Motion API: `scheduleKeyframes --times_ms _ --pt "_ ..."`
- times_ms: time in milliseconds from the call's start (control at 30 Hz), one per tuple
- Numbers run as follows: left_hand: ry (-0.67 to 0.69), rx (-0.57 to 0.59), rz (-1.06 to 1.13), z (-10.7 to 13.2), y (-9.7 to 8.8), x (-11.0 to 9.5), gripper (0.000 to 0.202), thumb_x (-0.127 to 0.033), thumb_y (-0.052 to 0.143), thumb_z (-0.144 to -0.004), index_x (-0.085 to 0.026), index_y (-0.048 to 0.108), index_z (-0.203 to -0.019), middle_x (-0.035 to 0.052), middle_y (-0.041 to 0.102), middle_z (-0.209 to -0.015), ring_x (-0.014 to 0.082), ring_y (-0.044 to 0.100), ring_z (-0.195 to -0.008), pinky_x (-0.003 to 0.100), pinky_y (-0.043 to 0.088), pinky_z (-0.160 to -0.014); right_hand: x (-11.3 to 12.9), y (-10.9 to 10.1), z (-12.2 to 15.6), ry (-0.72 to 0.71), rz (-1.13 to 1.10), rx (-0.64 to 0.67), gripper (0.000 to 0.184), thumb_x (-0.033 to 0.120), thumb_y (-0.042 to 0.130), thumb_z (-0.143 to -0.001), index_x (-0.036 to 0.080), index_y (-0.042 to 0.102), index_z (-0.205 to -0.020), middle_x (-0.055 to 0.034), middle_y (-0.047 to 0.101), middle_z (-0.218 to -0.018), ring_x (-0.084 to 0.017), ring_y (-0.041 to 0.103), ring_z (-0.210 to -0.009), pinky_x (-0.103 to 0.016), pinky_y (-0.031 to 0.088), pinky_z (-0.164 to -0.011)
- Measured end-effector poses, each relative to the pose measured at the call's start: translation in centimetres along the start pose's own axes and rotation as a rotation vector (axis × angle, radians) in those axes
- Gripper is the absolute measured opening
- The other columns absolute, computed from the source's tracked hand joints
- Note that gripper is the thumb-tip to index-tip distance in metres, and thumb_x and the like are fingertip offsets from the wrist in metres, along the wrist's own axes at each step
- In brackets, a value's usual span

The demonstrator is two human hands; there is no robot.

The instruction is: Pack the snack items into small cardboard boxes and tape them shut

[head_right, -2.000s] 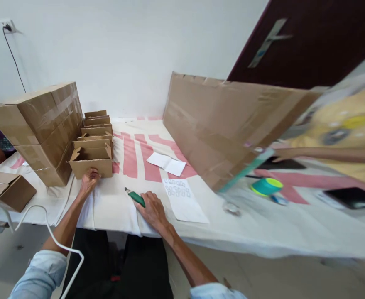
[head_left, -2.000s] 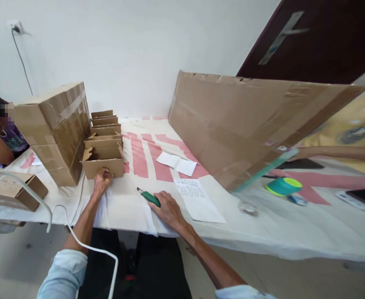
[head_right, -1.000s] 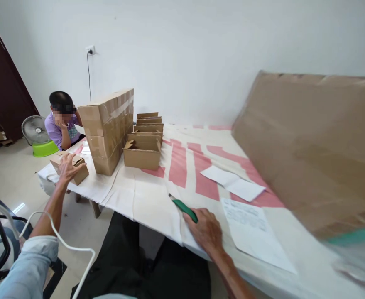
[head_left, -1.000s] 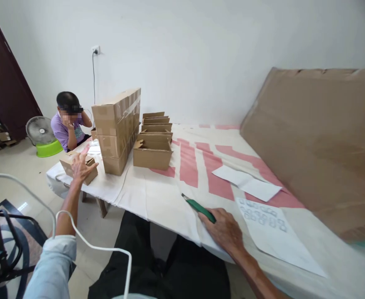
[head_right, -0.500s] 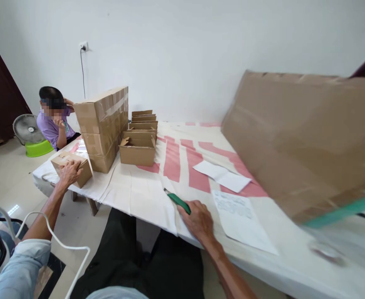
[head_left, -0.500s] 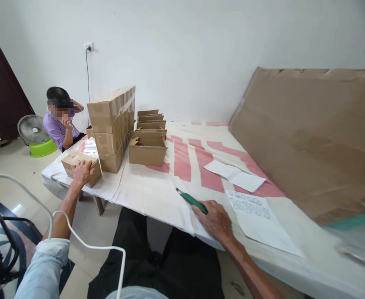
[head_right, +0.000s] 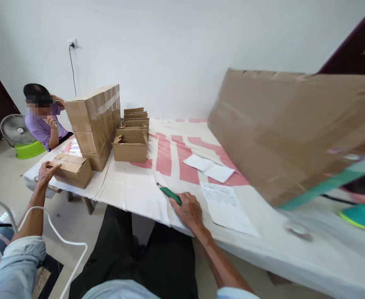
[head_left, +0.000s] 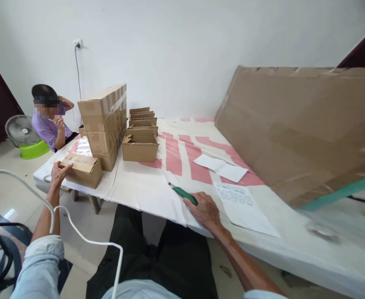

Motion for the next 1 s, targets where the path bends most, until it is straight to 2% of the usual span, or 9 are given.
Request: scheduleKeyframes --times_ms 133,333,433,500,633,667,733,867,1000 --pt "0.061 0.047 0.042 3.4 2.8 -0.7 0.092 -0.064 0.080 -0.075 -0.013 0.056 -0.147 0.0206 0.063 -0.150 0.0371 0.061 -0.138 0.046 0.050 -0.116 0.1 -0.2 0.0 0.007 0.003 0.005 0.025 0.041 0.057 -0.093 0.021 0.073 -0.094 -0.0124 0.069 -0.094 -0.030 0.058 -0.091 -0.043 0.049 -0.085" --pt "0.220 0.183 0.165 10.7 7.8 -5.0 0.082 -0.061 0.083 -0.074 -0.016 0.058 -0.138 0.0179 0.065 -0.141 0.0334 0.064 -0.129 0.046 0.052 -0.110 0.2 -0.4 0.0 0.016 -0.002 0.004 0.029 0.042 0.057 -0.093 0.019 0.075 -0.096 -0.0144 0.070 -0.095 -0.031 0.060 -0.092 -0.044 0.050 -0.088" --pt "0.352 0.405 0.258 13.7 10.6 -6.7 0.076 -0.060 0.084 -0.074 -0.018 0.059 -0.132 0.0149 0.070 -0.130 0.0326 0.068 -0.119 0.047 0.056 -0.102 0.3 -0.6 -0.1 0.019 -0.023 0.005 0.028 0.041 0.057 -0.093 0.019 0.074 -0.096 -0.0136 0.070 -0.094 -0.030 0.059 -0.092 -0.044 0.049 -0.089" --pt "0.408 0.582 0.326 14.8 12.4 -7.1 0.078 -0.055 0.087 -0.069 -0.019 0.059 -0.132 0.0160 0.069 -0.134 0.0344 0.067 -0.125 0.047 0.057 -0.100 0.4 -0.7 -0.1 0.026 -0.036 0.013 0.029 0.041 0.056 -0.093 0.019 0.074 -0.096 -0.0138 0.070 -0.096 -0.030 0.059 -0.093 -0.043 0.049 -0.089" --pt "0.433 0.842 0.432 15.1 15.8 -7.3 0.110 -0.043 0.095 -0.055 -0.025 0.048 -0.153 0.0212 0.049 -0.165 0.0405 0.050 -0.151 0.051 0.055 -0.107 0.5 -0.9 -0.2 0.041 -0.034 0.027 0.031 0.042 0.055 -0.093 0.018 0.075 -0.097 -0.0142 0.071 -0.097 -0.029 0.057 -0.094 -0.042 0.048 -0.088" --pt "0.432 0.894 0.464 15.2 16.5 -7.5 0.115 -0.041 0.095 -0.054 -0.027 0.045 -0.157 0.0210 0.046 -0.167 0.0408 0.049 -0.152 0.052 0.054 -0.108 0.5 -0.9 -0.2 0.040 -0.032 0.028 0.031 0.042 0.055 -0.093 0.019 0.075 -0.097 -0.0138 0.071 -0.096 -0.029 0.057 -0.094 -0.041 0.047 -0.087" --pt "0.431 0.977 0.541 15.7 17.5 -8.0 0.119 -0.040 0.095 -0.054 -0.027 0.043 -0.161 0.0194 0.052 -0.163 0.0402 0.053 -0.148 0.052 0.055 -0.109 0.5 -0.9 -0.2 0.034 -0.031 0.022 0.030 0.042 0.054 -0.093 0.019 0.074 -0.096 -0.0129 0.070 -0.095 -0.028 0.057 -0.093 -0.041 0.047 -0.087" --pt "0.424 1.011 0.656 17.2 18.3 -8.7 0.116 -0.037 0.095 -0.056 -0.023 0.047 -0.160 0.0171 0.063 -0.151 0.0401 0.059 -0.141 0.049 0.055 -0.112 0.5 -0.7 -0.2 0.015 -0.032 0.016 0.030 0.042 0.053 -0.095 0.019 0.073 -0.095 -0.0131 0.069 -0.096 -0.029 0.057 -0.094 -0.041 0.047 -0.088" --pt "0.411 0.944 0.707 18.8 18.7 -8.2 0.123 -0.033 0.096 -0.054 -0.025 0.041 -0.163 0.0192 0.053 -0.161 0.0417 0.049 -0.151 0.050 0.053 -0.114 0.4 -0.5 -0.3 0.004 -0.031 0.039 0.031 0.044 0.053 -0.096 0.019 0.072 -0.094 -0.0128 0.068 -0.095 -0.029 0.056 -0.094 -0.041 0.047 -0.086"
Point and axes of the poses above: each hand's wrist, its own z-axis away from the middle knuckle, its own y-axis out of the palm, x = y × z, the point moved 7 cm from there along -z, towards the middle knuckle
